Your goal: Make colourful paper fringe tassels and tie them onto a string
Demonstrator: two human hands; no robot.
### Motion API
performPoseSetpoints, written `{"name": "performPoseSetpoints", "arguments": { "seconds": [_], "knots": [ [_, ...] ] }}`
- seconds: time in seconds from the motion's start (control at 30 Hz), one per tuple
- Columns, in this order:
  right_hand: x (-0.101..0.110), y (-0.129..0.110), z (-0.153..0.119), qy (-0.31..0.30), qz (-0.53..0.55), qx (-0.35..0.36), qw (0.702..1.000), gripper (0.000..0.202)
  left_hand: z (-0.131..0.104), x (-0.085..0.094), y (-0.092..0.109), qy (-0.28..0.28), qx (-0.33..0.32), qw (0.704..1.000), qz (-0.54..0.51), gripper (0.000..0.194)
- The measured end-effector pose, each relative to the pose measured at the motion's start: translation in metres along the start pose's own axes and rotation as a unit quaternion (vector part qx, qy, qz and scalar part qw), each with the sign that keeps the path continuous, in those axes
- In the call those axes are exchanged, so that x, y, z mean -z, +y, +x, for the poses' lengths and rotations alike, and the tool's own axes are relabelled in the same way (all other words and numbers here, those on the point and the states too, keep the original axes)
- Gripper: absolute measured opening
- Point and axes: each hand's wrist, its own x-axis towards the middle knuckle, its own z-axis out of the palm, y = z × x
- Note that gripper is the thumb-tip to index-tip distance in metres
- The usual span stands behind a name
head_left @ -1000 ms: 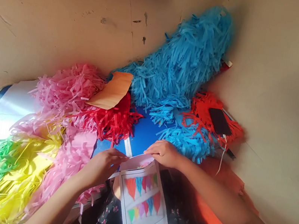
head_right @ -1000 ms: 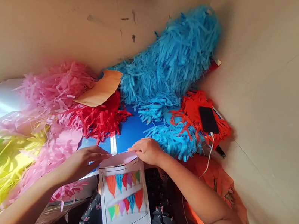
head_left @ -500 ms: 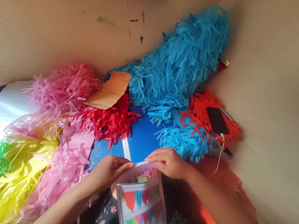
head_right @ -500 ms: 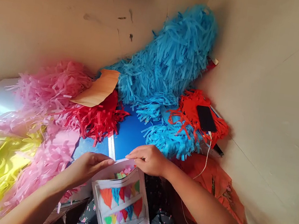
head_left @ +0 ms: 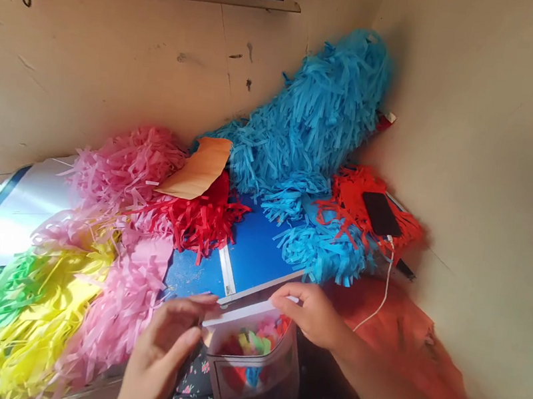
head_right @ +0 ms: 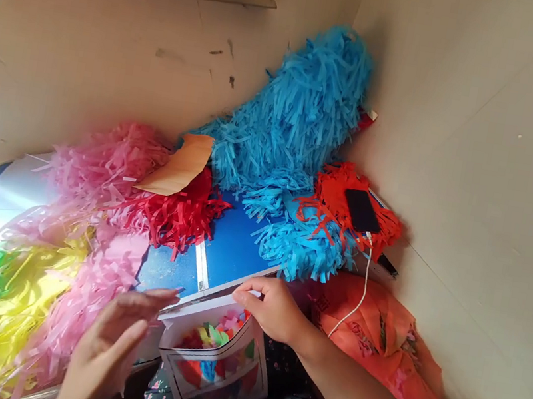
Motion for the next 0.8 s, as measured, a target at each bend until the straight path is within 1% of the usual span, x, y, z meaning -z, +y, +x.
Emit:
{"name": "performPoseSetpoints", "arguments": {
  "seconds": [0.03,0.1,0.13,0.2,0.27,0.33,0.4,0.5,0.63,0.7,0.8],
  "knots": [
    [-0.002,0.003,-0.004,0.017,0.009,0.000,1.000,0.027,-0.012,-0.001,-0.012,0.025,-0.020,0.999,-0.040,0.027],
    [-0.008,0.008,-0.011,0.057,0.036,0.002,0.998,0.029,-0.032,-0.008,-0.036,0.045,-0.058,0.995,-0.061,0.023],
    [-0.011,0.010,-0.015,0.075,0.053,0.004,0.996,0.030,-0.039,-0.012,-0.047,0.055,-0.066,0.994,-0.068,0.022],
    [-0.018,0.013,-0.022,0.096,0.085,-0.001,0.992,0.034,-0.047,-0.020,-0.063,0.067,-0.069,0.993,-0.071,0.022],
    [-0.026,0.013,-0.029,0.115,0.110,-0.006,0.987,0.037,-0.048,-0.024,-0.071,0.070,-0.069,0.993,-0.065,0.023],
    [-0.031,0.013,-0.035,0.144,0.122,-0.002,0.982,0.041,-0.046,-0.024,-0.070,0.058,-0.083,0.994,-0.041,0.025],
    [-0.035,0.012,-0.039,0.169,0.127,0.014,0.977,0.046,-0.043,-0.022,-0.065,0.036,-0.104,0.994,-0.008,0.027],
    [-0.037,0.014,-0.046,0.163,0.145,0.028,0.975,0.047,-0.039,-0.021,-0.057,0.011,-0.105,0.994,0.027,0.030],
    [-0.041,0.026,-0.060,0.139,0.211,0.056,0.966,0.052,-0.037,-0.022,-0.056,0.040,-0.059,0.997,0.027,0.042],
    [-0.045,0.034,-0.066,0.156,0.211,0.092,0.961,0.050,-0.035,-0.021,-0.059,0.058,-0.046,0.997,0.027,0.044],
    [-0.048,0.044,-0.073,0.185,0.171,0.149,0.956,0.040,-0.033,-0.019,-0.062,0.085,-0.046,0.995,0.031,0.041]
  ]
}}
